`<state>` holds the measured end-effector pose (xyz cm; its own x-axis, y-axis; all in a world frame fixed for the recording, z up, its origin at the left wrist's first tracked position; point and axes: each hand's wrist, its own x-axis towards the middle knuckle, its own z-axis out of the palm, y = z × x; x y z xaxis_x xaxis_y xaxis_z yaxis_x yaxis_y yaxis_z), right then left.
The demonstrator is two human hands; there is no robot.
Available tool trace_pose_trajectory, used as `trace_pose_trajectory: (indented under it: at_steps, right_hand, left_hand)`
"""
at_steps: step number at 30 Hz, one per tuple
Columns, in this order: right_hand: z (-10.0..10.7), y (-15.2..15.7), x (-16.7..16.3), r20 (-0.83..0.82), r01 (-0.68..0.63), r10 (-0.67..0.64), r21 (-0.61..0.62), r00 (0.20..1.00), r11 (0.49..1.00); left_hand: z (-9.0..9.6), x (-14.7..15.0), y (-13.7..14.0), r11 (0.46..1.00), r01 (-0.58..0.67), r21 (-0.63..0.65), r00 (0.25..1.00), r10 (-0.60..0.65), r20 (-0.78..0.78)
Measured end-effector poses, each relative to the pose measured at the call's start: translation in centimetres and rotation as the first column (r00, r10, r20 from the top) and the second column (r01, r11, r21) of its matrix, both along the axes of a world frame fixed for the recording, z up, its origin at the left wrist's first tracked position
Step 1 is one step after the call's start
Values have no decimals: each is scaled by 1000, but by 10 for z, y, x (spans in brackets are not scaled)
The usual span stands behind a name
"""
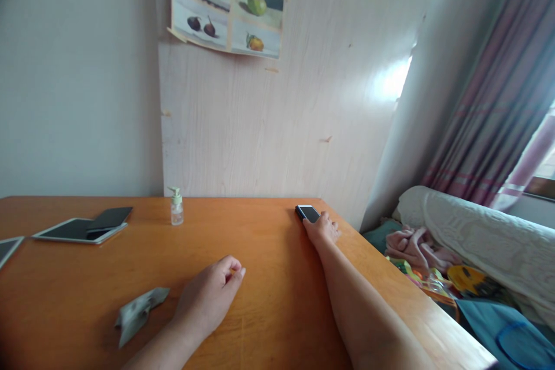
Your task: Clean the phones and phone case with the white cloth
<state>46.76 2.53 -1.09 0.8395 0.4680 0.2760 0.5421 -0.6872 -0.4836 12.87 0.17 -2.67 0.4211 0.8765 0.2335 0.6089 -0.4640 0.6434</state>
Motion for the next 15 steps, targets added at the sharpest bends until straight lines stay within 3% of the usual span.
trace_pose_trajectory:
  at_steps: [8, 15]
  right_hand:
    - [-4, 2, 5, -43, 24, -18, 158, 999, 987]
    - [-2, -15, 32, -160, 195, -143, 383, 977, 903]
  left_hand:
    - [2, -1, -1, 1000, 5, -3, 1000, -5, -10]
    - [3, -1, 0, 1000, 10, -20, 999, -10, -32]
